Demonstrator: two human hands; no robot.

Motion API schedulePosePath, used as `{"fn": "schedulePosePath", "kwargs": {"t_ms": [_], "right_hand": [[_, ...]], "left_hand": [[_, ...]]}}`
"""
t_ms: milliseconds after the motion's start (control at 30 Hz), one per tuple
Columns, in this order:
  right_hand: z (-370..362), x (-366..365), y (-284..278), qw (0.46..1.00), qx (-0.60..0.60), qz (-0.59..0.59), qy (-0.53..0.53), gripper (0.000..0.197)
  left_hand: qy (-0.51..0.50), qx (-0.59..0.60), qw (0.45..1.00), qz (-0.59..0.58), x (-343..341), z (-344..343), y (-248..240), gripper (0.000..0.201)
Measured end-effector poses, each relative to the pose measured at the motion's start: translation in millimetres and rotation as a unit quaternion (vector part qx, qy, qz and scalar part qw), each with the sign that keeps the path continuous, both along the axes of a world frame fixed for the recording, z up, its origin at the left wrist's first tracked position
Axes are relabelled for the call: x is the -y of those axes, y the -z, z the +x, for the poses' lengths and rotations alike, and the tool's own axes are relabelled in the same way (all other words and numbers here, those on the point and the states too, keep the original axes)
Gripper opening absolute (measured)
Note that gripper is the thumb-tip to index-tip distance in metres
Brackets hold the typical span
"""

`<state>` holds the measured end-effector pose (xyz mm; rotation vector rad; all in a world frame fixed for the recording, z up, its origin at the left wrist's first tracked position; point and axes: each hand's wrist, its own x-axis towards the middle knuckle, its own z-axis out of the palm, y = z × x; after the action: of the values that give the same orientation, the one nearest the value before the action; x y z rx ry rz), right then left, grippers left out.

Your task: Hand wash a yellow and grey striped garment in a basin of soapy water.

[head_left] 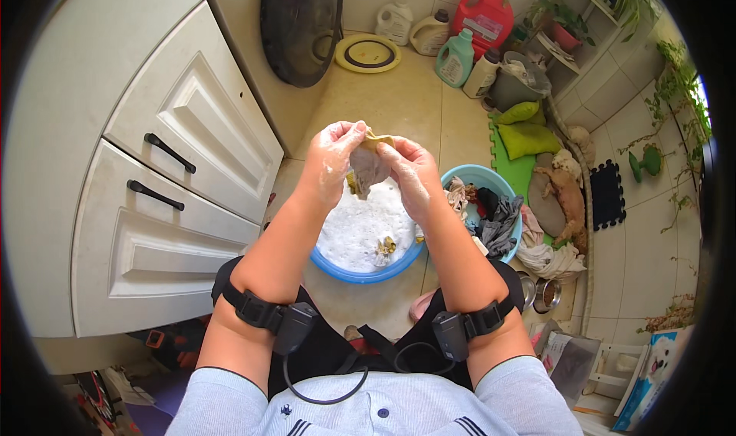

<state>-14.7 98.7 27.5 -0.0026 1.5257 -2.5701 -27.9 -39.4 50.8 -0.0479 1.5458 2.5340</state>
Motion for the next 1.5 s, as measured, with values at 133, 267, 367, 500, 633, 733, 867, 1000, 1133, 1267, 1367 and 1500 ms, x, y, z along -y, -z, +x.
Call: {"fn": "schedulePosePath", "kwargs": {"t_ms": [133,267,367,500,633,733,867,1000,1133,1267,1367,1500], "right_hand": [[0,1,2,0.994,-0.036,0.078,0.069,0.012],[-1,0,7,0.984,-0.068,0.129,0.101,0.01],[0,-2,3,0.988,-0.046,0.121,0.085,0.01],[2,-3,-2,0.999,-0.002,0.023,0.036,0.011],[4,-3,-17,0.98,0.025,-0.192,-0.038,0.017],[2,-6,-15,0.975,0.019,-0.216,-0.058,0.02],[-1,-9,-12,0.989,0.003,-0.138,-0.054,0.022],[-1,-10,-12,0.991,0.012,-0.12,-0.051,0.023],[-2,-11,-10,0.993,0.011,-0.09,-0.073,0.021],[-2,-11,-11,0.998,0.008,-0.027,-0.05,0.02],[2,-12,-18,0.999,0.013,-0.014,-0.029,0.02],[3,-8,-16,0.999,0.004,-0.038,-0.013,0.02]], "left_hand": [[-0.022,0.005,1.0,0.018,4,1,-1,0.011],[-0.06,0.029,0.997,0.039,16,-3,1,0.009],[-0.091,0.047,0.993,0.067,16,-5,0,0.01],[-0.106,0.004,0.994,-0.039,14,-4,0,0.014],[-0.061,-0.033,0.993,-0.1,2,2,-3,0.018],[-0.036,-0.058,0.99,-0.124,-4,6,-9,0.015],[-0.021,-0.141,0.964,-0.224,-2,7,-8,0.012],[-0.012,-0.237,0.905,-0.352,-2,11,-13,0.011],[-0.05,-0.354,0.795,-0.489,-2,11,-9,0.009],[-0.051,-0.41,0.732,-0.542,-1,11,-12,0.01],[-0.098,-0.318,0.801,-0.497,6,8,-13,0.009],[-0.012,-0.128,0.975,-0.181,12,3,-15,0.009]]}}
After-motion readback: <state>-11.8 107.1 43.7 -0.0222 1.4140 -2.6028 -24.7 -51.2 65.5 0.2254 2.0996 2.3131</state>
